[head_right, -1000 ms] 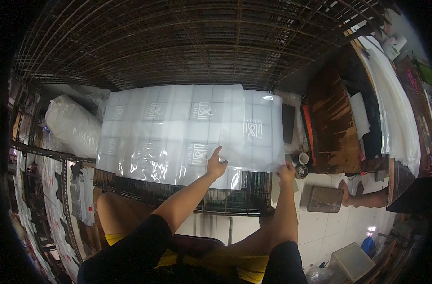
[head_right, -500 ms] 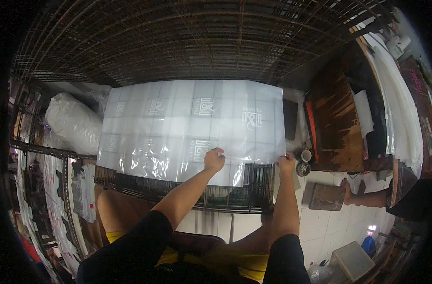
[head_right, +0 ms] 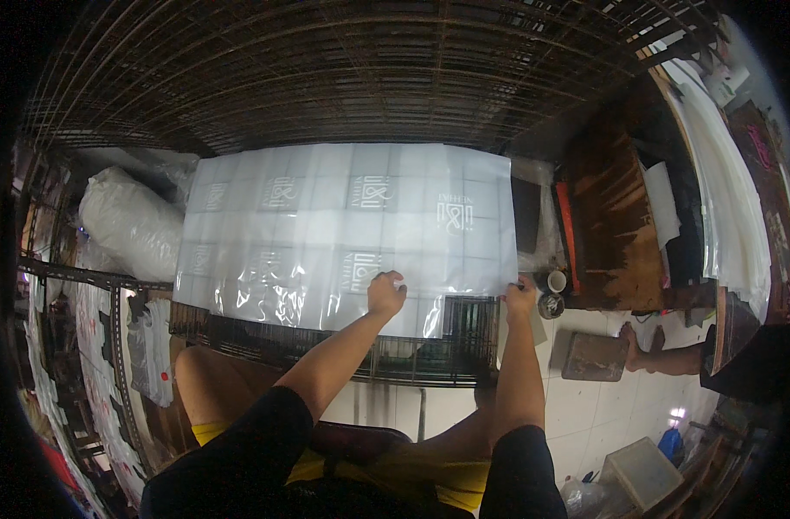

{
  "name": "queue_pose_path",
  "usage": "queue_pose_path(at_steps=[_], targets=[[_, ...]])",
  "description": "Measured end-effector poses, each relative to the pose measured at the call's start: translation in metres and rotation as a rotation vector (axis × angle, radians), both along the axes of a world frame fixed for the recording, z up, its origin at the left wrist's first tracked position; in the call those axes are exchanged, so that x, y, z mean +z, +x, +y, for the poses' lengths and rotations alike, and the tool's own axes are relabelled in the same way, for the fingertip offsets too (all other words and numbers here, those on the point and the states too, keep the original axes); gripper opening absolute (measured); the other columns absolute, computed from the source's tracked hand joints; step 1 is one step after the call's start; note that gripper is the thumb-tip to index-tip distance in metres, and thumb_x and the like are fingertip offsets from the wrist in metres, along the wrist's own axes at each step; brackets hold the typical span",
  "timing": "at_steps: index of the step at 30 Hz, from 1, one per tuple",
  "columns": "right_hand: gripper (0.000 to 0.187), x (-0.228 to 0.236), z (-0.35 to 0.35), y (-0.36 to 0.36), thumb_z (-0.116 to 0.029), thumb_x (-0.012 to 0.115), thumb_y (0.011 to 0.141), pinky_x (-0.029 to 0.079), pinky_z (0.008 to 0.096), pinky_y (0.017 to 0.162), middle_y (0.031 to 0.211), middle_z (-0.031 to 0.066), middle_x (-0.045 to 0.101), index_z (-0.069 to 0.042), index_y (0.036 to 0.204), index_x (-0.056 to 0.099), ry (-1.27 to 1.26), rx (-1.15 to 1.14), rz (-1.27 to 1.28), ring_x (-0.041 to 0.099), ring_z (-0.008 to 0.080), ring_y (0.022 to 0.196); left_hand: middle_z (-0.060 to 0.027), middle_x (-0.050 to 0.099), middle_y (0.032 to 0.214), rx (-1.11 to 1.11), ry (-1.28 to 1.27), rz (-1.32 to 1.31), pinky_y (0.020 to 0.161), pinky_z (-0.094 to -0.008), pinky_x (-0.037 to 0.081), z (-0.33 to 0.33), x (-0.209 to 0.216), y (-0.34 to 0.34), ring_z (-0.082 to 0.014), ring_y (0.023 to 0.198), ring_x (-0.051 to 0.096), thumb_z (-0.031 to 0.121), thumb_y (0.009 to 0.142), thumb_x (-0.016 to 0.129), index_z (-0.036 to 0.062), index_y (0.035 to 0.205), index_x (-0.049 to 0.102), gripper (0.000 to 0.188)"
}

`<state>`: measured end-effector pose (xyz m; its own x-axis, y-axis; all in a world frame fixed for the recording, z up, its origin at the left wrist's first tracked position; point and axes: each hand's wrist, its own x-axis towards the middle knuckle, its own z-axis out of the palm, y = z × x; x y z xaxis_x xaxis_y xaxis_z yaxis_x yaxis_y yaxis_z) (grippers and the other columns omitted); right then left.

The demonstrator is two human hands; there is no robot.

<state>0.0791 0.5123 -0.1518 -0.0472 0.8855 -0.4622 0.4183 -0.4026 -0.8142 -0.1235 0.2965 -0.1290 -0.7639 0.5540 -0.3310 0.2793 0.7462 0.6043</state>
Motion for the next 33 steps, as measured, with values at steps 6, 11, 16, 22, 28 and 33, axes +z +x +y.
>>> queue_pose_path(at_steps=[6,11,16,22,28,33], targets=[[0.034,0.003,-0.002,0.002,-0.001,0.052,0.076,0.052,0.0282,0.055,0.091,0.0095,0.06,-0.002,0.109,0.057,0.014,0.009,-0.08,0.06,0.0178,0.072,-0.0178,0.059,0.095,-0.024,0.044,0.075,0.082,-0.0376,0.048,-0.003,0.004,0.003,-0.0315,0.09,0.059,0.01,0.07,0.065,0.0053,0.094,0.064,0.025],[0.034,-0.007,-0.002,0.009,0.0,0.051,0.073,0.048,0.0283,0.05,0.081,0.0113,0.062,-0.001,0.106,0.06,0.032,0.033,-0.082,0.06,0.0175,0.063,-0.0182,0.059,0.096,-0.067,0.031,0.111,0.082,-0.0368,0.049,-0.008,-0.001,0.004,-0.0314,0.09,0.059,0.01,0.07,0.065,0.0044,0.095,0.064,0.025],[0.033,0.012,-0.013,0.008,-0.001,0.05,0.074,0.05,0.0286,0.051,0.083,0.0106,0.062,-0.002,0.105,0.061,0.064,0.049,-0.225,0.059,0.0171,0.064,-0.019,0.057,0.098,-0.091,0.013,0.088,0.082,-0.0376,0.049,-0.014,0.001,0.01,-0.0323,0.09,0.059,0.01,0.07,0.064,0.0037,0.095,0.065,0.025],[0.031,-0.026,-0.001,0.016,0.0,0.053,0.071,0.048,0.0309,0.062,0.081,0.0111,0.064,-0.003,0.101,0.062,0.226,0.057,-0.207,0.062,0.0188,0.068,-0.0185,0.058,0.097,-0.096,0.063,0.129,0.081,-0.0387,0.049,-0.013,-0.002,0.007,-0.0324,0.089,0.06,0.008,0.071,0.064,0.0035,0.095,0.065,0.024],[0.03,-0.041,0.006,0.014,0.002,0.054,0.072,0.048,0.0303,0.067,0.081,0.0106,0.065,-0.002,0.1,0.062,0.262,0.006,-0.151,0.062,0.0198,0.072,-0.0172,0.059,0.092,-0.077,0.098,0.15,0.078,-0.0388,0.05,-0.008,-0.004,-0.001,-0.0318,0.086,0.06,0.004,0.07,0.063,0.0043,0.095,0.065,0.024],[0.029,-0.022,0.001,0.005,0.003,0.053,0.073,0.047,0.03,0.056,0.08,0.012,0.064,-0.002,0.101,0.061,0.203,0.005,-0.045,0.06,0.0175,0.063,-0.0177,0.059,0.093,-0.038,0.153,0.151,0.079,-0.0384,0.05,-0.011,-0.004,-0.001,-0.0326,0.086,0.06,0.002,0.07,0.061,0.0027,0.092,0.065,0.022]])
